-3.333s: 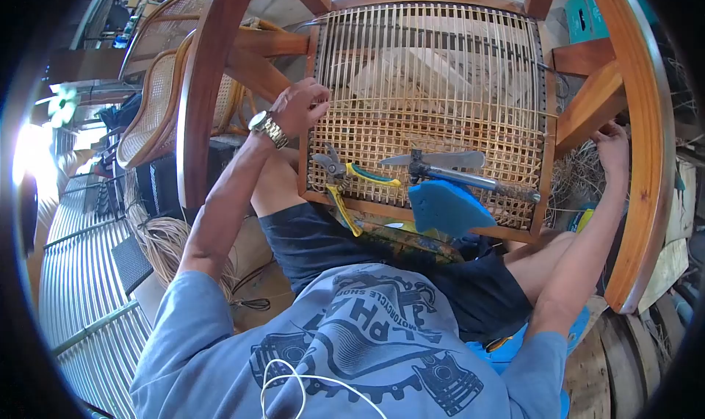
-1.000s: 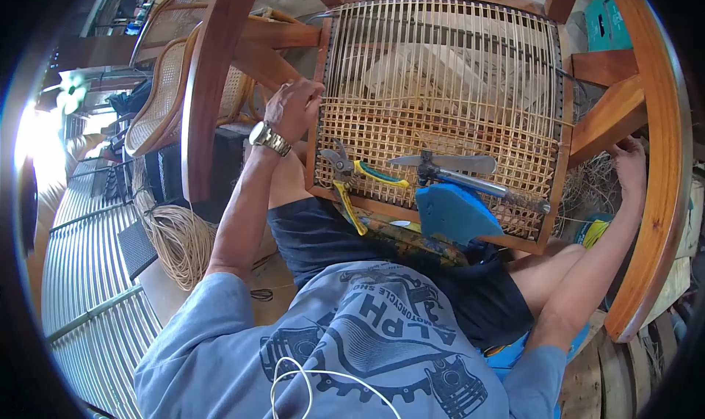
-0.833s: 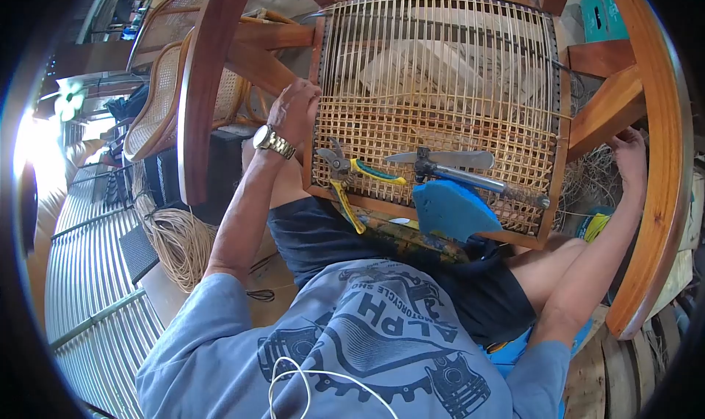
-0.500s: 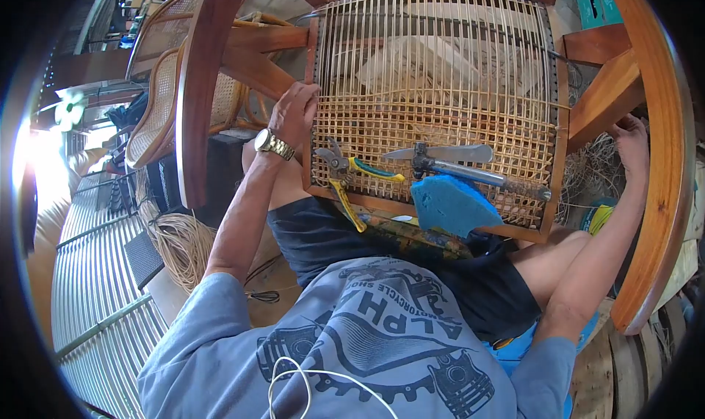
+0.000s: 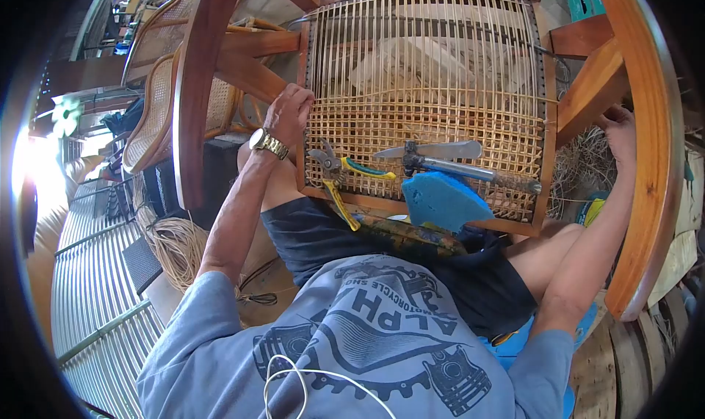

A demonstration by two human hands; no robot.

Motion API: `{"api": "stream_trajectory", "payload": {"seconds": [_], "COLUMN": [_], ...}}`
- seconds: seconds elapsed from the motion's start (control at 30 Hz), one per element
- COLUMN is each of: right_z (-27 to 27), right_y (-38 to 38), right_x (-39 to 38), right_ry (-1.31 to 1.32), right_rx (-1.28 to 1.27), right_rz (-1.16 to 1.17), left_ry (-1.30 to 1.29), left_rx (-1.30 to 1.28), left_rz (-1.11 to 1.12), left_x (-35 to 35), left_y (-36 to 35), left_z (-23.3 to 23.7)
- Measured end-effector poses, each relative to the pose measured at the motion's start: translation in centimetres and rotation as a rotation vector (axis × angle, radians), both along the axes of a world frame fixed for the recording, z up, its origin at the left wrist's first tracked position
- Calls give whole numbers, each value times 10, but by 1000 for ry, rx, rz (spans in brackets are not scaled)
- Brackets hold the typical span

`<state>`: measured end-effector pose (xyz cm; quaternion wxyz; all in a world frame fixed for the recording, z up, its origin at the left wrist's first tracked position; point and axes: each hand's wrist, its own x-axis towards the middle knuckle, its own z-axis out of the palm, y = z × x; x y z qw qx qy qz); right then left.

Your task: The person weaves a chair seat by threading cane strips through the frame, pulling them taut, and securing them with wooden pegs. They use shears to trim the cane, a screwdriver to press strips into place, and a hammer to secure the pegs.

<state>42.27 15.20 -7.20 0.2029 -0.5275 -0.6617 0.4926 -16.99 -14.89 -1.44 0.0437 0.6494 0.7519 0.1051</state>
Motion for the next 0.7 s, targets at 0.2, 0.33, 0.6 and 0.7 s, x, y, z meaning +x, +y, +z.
{"api": "stream_trajectory", "payload": {"seconds": [0.2,0.33,0.6,0.7], "right_z": [16,2,8,8], "right_y": [-5,1,-5,-2], "right_x": [-11,-4,-8,-3], "right_ry": [-171,-104,-136,-176], "right_rx": [48,22,64,67], "right_rz": [39,14,-31,-26], "left_ry": [167,207,28,-24], "left_rx": [205,242,45,158], "left_rz": [27,12,-77,-45], "left_x": [34,63,65,58], "left_y": [-6,7,28,22], "left_z": [1,7,6,8]}}
